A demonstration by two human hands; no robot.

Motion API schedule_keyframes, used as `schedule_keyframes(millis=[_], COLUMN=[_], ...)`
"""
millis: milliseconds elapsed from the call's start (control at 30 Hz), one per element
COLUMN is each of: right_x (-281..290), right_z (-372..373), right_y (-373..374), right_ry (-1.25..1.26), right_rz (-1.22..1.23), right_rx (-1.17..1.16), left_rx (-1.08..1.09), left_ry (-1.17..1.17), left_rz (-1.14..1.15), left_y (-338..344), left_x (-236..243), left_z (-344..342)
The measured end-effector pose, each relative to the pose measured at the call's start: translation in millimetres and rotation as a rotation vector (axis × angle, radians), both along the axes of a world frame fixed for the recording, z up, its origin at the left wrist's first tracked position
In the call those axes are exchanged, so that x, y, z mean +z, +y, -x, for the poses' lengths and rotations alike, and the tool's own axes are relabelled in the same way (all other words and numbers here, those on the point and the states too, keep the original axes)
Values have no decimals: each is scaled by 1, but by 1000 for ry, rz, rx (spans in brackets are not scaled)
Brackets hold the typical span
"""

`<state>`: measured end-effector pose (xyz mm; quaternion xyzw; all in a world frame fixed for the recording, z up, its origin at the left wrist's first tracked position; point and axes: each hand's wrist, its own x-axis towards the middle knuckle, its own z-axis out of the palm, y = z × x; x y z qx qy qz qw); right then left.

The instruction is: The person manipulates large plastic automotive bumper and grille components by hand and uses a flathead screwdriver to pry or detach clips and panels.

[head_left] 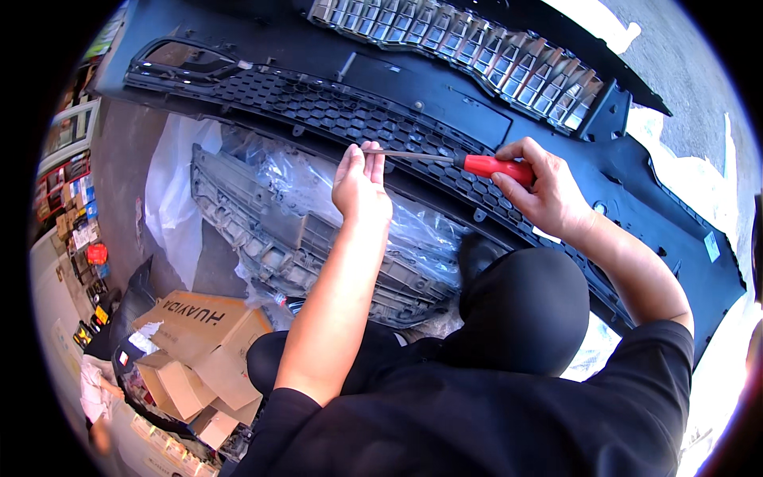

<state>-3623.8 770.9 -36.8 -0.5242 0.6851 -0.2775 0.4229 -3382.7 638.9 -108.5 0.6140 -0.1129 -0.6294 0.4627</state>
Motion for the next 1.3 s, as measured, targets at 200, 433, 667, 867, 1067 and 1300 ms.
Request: schedule_keyframes(millis=[200,433,667,867,1067,1300], right_x=[15,10,21,56,52,-4], right_z=[-8,-14,-14,-22,-65,-107], right_y=[-17,-15,-21,-41,-77,-102], right_ry=[-126,87,283,-133,-435,-348], right_rz=[-151,205,418,-394,-699,-857], right_rx=[-84,124,282,113,285,133], left_rx=[-64,-44,-122,-284,-636,-645], left_ry=[-51,-42,-128,-366,-447,-436], left_rz=[119,122,106,224,298,324], left_y=[-3,-3,-5,0,13,40], left_x=[9,17,18,5,-9,-37], left_z=[-16,-24,-28,-33,-31,-23])
